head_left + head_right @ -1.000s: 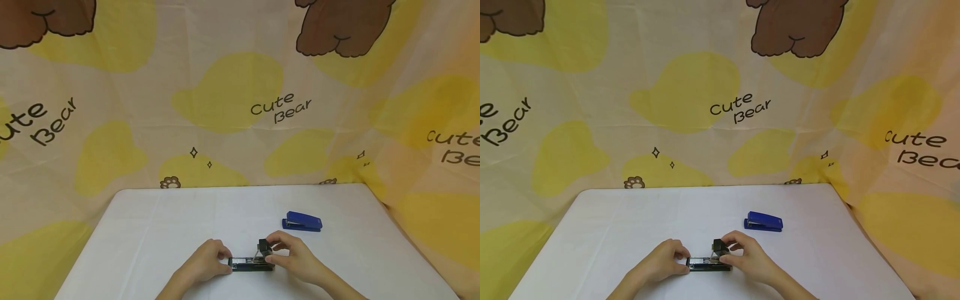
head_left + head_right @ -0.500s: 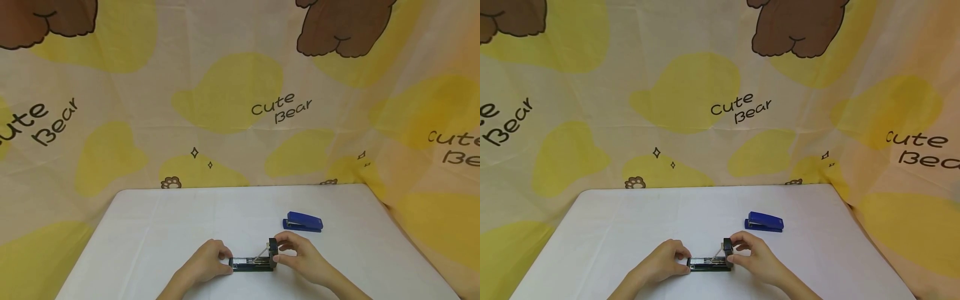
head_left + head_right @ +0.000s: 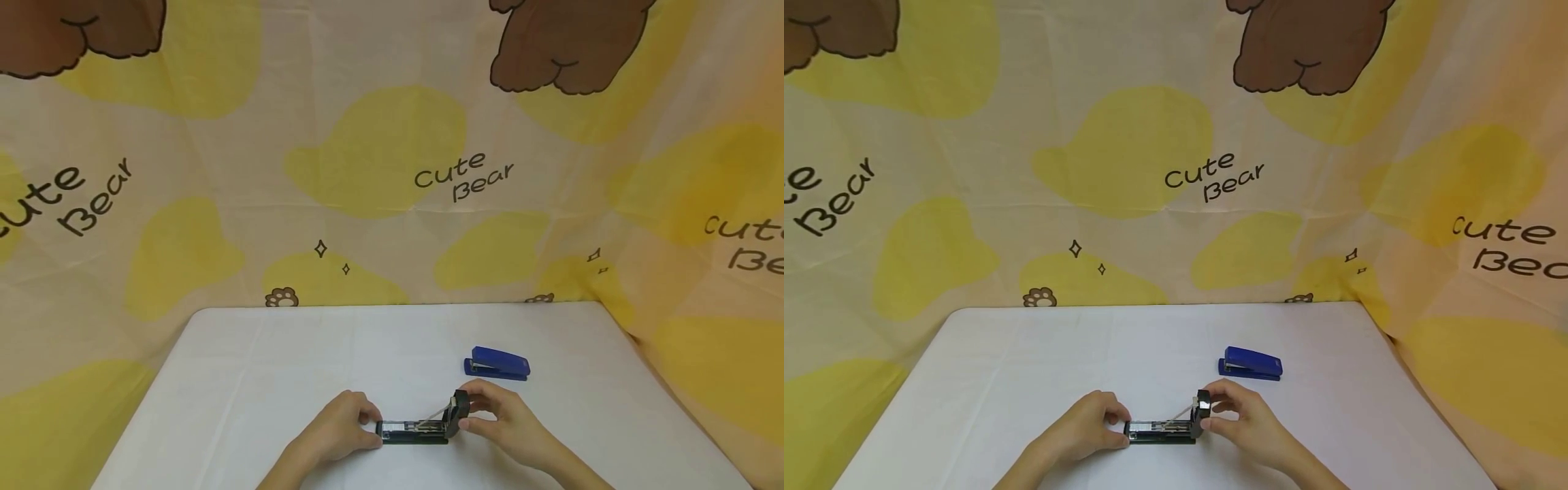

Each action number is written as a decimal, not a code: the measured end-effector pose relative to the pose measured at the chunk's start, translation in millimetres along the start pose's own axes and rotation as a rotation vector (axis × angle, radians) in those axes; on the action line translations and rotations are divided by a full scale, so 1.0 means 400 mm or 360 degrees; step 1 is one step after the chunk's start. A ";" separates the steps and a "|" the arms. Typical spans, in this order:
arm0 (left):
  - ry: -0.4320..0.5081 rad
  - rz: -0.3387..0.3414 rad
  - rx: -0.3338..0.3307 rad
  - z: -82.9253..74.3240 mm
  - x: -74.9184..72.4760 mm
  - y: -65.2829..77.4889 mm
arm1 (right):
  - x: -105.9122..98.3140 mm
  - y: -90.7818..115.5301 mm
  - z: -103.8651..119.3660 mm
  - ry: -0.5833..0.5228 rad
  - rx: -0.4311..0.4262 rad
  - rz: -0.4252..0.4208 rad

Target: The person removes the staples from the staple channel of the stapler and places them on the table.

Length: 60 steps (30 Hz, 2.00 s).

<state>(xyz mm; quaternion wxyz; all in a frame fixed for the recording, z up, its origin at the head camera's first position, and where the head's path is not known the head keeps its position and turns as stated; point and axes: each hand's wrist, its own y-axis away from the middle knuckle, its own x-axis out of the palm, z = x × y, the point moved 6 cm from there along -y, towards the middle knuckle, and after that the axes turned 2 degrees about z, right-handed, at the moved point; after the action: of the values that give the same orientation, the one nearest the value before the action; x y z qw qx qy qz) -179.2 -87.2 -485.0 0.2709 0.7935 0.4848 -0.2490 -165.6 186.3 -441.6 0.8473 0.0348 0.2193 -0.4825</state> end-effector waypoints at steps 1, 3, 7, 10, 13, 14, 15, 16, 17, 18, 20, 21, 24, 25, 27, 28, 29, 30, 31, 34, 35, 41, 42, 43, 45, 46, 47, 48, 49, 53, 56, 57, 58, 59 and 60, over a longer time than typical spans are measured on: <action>-0.0001 0.0004 0.0004 -0.002 0.001 0.000 | -0.005 0.005 -0.004 -0.0015 0.0003 -0.0005; 0.0001 0.0009 0.0009 -0.004 0.002 -0.001 | -0.016 0.014 -0.013 -0.0041 0.0010 -0.0015; -0.0006 0.0007 0.0015 -0.006 0.001 0.000 | -0.040 0.029 -0.031 -0.0059 0.0023 -0.0035; -0.0010 -0.0003 0.0027 -0.005 -0.001 0.002 | -0.058 0.035 -0.046 -0.0066 0.0078 -0.0038; -0.0009 -0.0009 0.0037 -0.005 -0.004 0.004 | -0.073 0.040 -0.062 -0.0090 0.0167 -0.0030; -0.0009 -0.0010 0.0041 -0.005 -0.004 0.005 | -0.076 0.042 -0.066 -0.0096 0.0183 -0.0025; -0.0008 -0.0012 0.0042 -0.005 -0.004 0.005 | -0.079 0.045 -0.069 -0.0095 0.0191 -0.0020; -0.0007 -0.0012 0.0042 -0.005 -0.004 0.005 | -0.081 0.047 -0.071 -0.0095 0.0190 -0.0015; -0.0003 -0.0012 0.0040 -0.005 -0.004 0.005 | -0.083 0.050 -0.073 -0.0097 0.0186 -0.0009; 0.0000 -0.0011 0.0038 -0.005 -0.004 0.005 | -0.085 0.052 -0.075 -0.0096 0.0176 -0.0003; 0.0004 -0.0009 0.0033 -0.005 -0.003 0.004 | -0.087 0.057 -0.077 -0.0086 0.0164 0.0003; 0.0005 -0.0008 0.0031 -0.005 -0.003 0.004 | -0.089 0.059 -0.079 -0.0079 0.0170 0.0004; 0.0001 -0.0004 0.0026 -0.005 -0.001 0.002 | -0.094 0.061 -0.084 -0.0045 0.0200 0.0004; 0.0000 -0.0004 0.0024 -0.004 0.000 0.001 | -0.096 0.061 -0.087 -0.0025 0.0219 0.0003; 0.0001 -0.0001 0.0021 -0.004 0.001 0.000 | -0.099 0.059 -0.090 0.0015 0.0251 0.0011; 0.0002 0.0000 0.0019 -0.003 0.001 0.000 | -0.101 0.058 -0.092 0.0034 0.0265 0.0024; 0.0003 0.0000 0.0019 -0.003 0.001 0.000 | -0.102 0.057 -0.094 0.0057 0.0284 0.0040; 0.0006 0.0001 0.0020 -0.003 0.001 0.000 | -0.104 0.057 -0.095 0.0084 0.0303 0.0058; 0.0007 0.0002 0.0020 -0.003 0.000 0.000 | -0.106 0.057 -0.097 0.0106 0.0329 0.0083; 0.0008 0.0002 0.0026 -0.003 0.000 0.001 | -0.113 0.061 -0.098 0.0137 0.0394 0.0175; 0.0009 0.0001 0.0028 -0.003 -0.001 0.002 | -0.117 0.063 -0.096 0.0149 0.0405 0.0200; 0.0006 -0.0002 0.0019 -0.004 -0.002 0.002 | -0.152 0.058 -0.028 0.0345 0.0261 0.0123; 0.0005 -0.0002 0.0015 -0.004 -0.003 0.001 | -0.156 0.055 -0.013 0.0376 0.0236 0.0082; 0.0004 -0.0002 0.0012 -0.004 -0.003 0.001 | -0.158 0.052 0.002 0.0387 0.0222 0.0048; -0.0001 -0.0004 0.0006 -0.003 -0.003 0.000 | -0.157 0.046 0.027 0.0360 0.0211 0.0005; -0.0005 -0.0005 0.0005 -0.003 -0.003 0.000 | -0.153 0.043 0.036 0.0338 0.0206 -0.0001; -0.0009 -0.0006 0.0003 -0.002 -0.003 -0.001 | -0.146 0.040 0.044 0.0318 0.0190 0.0001; -0.0010 -0.0006 0.0002 -0.002 -0.003 -0.001 | -0.138 0.036 0.051 0.0296 0.0179 0.0011; -0.0014 -0.0006 0.0001 -0.002 -0.002 -0.001 | -0.128 0.032 0.055 0.0273 0.0173 0.0022; -0.0014 0.0000 0.0001 -0.002 0.001 -0.003 | -0.086 0.016 0.058 0.0188 0.0199 0.0060; -0.0015 0.0001 0.0007 -0.001 0.002 -0.004 | -0.055 0.003 0.049 0.0088 0.0256 0.0065; -0.0016 0.0001 0.0009 -0.001 0.002 -0.004 | -0.045 -0.001 0.045 0.0060 0.0269 0.0065; -0.0018 0.0000 0.0012 -0.001 0.002 -0.004 | -0.036 -0.004 0.041 0.0034 0.0289 0.0060; -0.0017 -0.0001 0.0015 -0.001 0.002 -0.003 | -0.028 -0.007 0.037 0.0015 0.0309 0.0056; -0.0019 -0.0003 0.0018 -0.001 0.002 -0.003 | -0.020 -0.010 0.033 0.0004 0.0331 0.0052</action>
<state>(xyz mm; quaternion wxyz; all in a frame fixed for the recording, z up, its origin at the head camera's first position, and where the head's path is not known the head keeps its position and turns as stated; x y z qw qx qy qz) -179.9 -85.8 -485.4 0.2692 0.7931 0.4824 -0.2567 -168.0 187.1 -425.7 0.8466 0.1266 0.1684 -0.4887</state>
